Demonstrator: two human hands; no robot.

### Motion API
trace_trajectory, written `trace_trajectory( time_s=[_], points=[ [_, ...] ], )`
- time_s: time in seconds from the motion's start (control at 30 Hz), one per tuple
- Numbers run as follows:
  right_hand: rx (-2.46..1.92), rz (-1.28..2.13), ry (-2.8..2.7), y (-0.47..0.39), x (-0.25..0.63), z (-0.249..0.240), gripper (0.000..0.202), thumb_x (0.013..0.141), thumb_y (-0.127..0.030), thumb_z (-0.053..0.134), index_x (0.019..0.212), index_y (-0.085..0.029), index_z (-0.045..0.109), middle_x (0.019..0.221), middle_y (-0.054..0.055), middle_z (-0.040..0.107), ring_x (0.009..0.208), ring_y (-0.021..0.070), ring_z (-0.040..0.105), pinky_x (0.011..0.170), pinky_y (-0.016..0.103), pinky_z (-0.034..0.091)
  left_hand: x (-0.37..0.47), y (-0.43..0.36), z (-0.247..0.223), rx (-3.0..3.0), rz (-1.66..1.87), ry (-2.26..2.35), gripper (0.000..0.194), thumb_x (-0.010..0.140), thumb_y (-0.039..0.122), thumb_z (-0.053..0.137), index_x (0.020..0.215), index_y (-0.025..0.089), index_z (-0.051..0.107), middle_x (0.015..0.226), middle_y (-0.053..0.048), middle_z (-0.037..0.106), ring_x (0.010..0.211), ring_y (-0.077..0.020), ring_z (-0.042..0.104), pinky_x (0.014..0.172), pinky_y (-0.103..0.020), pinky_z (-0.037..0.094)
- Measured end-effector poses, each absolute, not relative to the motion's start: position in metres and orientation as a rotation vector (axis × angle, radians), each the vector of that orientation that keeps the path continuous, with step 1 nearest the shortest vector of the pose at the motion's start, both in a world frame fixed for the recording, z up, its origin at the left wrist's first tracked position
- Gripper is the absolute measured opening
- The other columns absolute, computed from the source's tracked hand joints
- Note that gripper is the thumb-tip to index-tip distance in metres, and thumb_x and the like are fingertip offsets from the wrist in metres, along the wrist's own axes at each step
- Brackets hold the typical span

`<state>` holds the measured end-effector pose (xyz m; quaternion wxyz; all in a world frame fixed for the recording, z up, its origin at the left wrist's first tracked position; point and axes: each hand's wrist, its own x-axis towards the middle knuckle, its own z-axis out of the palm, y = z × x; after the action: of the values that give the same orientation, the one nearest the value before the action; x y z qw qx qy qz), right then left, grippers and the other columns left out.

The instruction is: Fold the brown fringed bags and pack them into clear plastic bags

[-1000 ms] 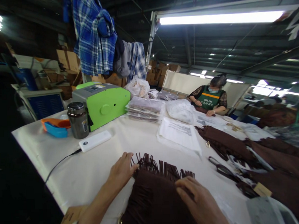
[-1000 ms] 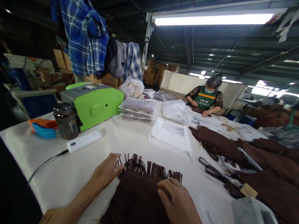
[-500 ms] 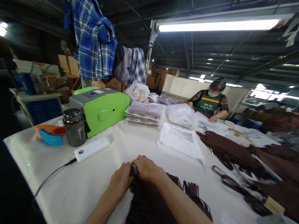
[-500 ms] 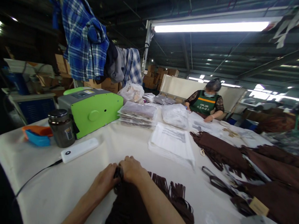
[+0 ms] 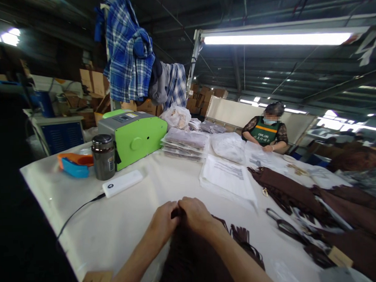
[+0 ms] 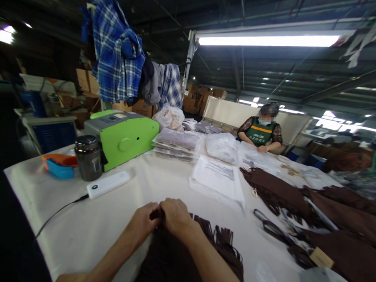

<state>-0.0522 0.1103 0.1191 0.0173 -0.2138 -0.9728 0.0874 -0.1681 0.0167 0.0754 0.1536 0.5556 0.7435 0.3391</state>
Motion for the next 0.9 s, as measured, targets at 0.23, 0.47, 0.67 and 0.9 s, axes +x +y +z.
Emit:
trace_trajectory(
  time_s=[0.23,0.47,0.67,0.9],
  points=[
    [-0.808,0.3,-2.98,0.092,0.025,0.104,0.021,0.086,-0.01,0.048,0.079,-0.021,0.065,0.087,0.001,0.067,0.084,0.0167,0.06,0.075,0.028,0.037,-0.096,-0.026,0.084,2.0,0.977,1.66,0.032,0.076,0.007,0.058,0.104,0.025,0.06,0.113,-0.002,0.065,0.106,-0.0186,0.06,0.094,-0.026,0.045],
    [-0.874,0.436,-2.86,0.085,0.05,0.11,0.019,0.083,-0.011,0.05,0.08,-0.022,0.065,0.087,0.0,0.066,0.086,0.0159,0.059,0.075,0.026,0.037,-0.157,-0.041,0.062,1.565,1.066,2.123,0.02,0.087,0.017,0.042,0.099,0.02,0.058,0.097,-0.006,0.064,0.088,-0.0199,0.061,0.084,-0.033,0.046],
    [-0.84,0.475,-2.788,0.071,0.01,0.109,0.009,0.082,-0.018,0.058,0.087,-0.023,0.064,0.09,0.0,0.067,0.087,0.0177,0.061,0.077,0.026,0.042,-0.17,-0.019,0.037,1.557,0.987,2.079,0.038,0.072,0.009,0.047,0.107,0.019,0.058,0.093,-0.003,0.065,0.082,-0.0176,0.061,0.079,-0.029,0.047],
    [-0.873,0.266,-2.897,0.064,-0.01,0.094,0.026,0.087,-0.008,0.043,0.092,-0.021,0.066,0.093,0.004,0.069,0.089,0.0207,0.064,0.074,0.028,0.044,-0.151,-0.011,0.051,1.611,1.009,1.971,0.023,0.069,0.01,0.048,0.083,0.022,0.061,0.085,0.0,0.066,0.083,-0.0174,0.06,0.078,-0.027,0.044]
  ],
)
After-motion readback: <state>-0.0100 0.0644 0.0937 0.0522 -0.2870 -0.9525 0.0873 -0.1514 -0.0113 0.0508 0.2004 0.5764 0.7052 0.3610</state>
